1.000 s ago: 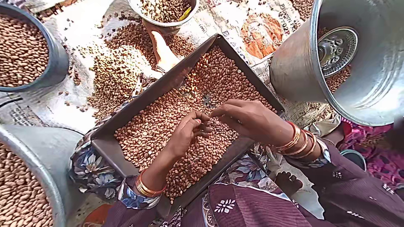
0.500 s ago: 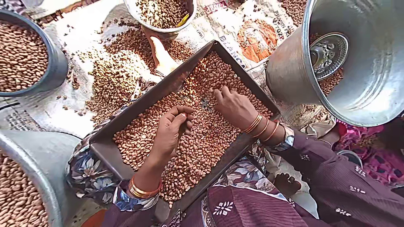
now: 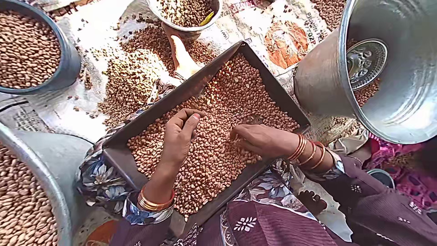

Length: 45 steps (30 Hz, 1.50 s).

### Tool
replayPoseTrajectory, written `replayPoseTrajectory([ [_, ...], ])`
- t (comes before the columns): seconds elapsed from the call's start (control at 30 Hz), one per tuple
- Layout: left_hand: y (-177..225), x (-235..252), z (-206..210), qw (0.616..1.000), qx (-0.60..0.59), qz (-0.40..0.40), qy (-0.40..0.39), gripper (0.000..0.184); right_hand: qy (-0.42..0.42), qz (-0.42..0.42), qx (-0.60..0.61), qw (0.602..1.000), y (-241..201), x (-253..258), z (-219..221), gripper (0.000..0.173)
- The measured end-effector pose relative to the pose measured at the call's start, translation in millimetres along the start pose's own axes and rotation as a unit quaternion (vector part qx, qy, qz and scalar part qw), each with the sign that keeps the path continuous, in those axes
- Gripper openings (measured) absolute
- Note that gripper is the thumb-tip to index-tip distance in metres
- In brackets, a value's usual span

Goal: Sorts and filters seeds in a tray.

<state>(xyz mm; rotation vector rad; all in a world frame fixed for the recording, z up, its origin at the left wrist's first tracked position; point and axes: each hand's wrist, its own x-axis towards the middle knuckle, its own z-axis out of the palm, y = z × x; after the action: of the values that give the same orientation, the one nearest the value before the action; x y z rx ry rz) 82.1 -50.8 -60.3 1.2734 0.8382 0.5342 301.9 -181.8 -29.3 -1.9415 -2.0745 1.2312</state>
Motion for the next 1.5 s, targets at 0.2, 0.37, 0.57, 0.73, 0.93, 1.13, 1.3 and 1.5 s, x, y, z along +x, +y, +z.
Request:
replayPoseTrajectory([
  [0.2,-3.4,-4.7,0.7,0.986,0.16,0.051,-0.015,0.013,0.211,-0.065,-0.032,0.975,6.0,1.2,-16.8,0.019],
  [0.37,-10.9,-7.1,7.2,0.934,0.319,0.143,-0.072,0.016,0.143,-0.079,-0.083,0.983,10.2,13.1,7.2,0.013],
  [0.57,-14.6,-9.9,7.6,0.899,0.387,0.178,-0.102,0.018,0.135,-0.062,-0.095,0.984,4.6,24.3,23.5,0.011],
  [0.73,-13.7,-5.2,4.8,0.919,0.36,0.15,-0.058,0.016,0.144,-0.06,-0.099,0.983,4.7,24.8,23.9,0.013],
  [0.93,-5.6,-4.7,6.3,0.951,0.298,0.063,-0.048,0.026,0.229,-0.11,-0.107,0.961,-12.7,22.1,12.3,0.014],
  [1.13,5.3,-2.3,14.1,0.98,0.028,-0.109,-0.163,0.048,0.29,-0.146,-0.125,0.938,-35.2,23.4,-22.9,0.02],
  [1.3,17.4,22.4,6.1,0.938,0.331,0.054,-0.085,0.019,0.181,0.048,-0.234,0.954,-16.9,29.7,-72.7,0.015],
  [1.5,28.9,44.1,5.2,0.877,0.446,0.124,-0.127,0.014,0.158,0.011,-0.178,0.971,-8.6,41.4,-82.6,0.016],
])
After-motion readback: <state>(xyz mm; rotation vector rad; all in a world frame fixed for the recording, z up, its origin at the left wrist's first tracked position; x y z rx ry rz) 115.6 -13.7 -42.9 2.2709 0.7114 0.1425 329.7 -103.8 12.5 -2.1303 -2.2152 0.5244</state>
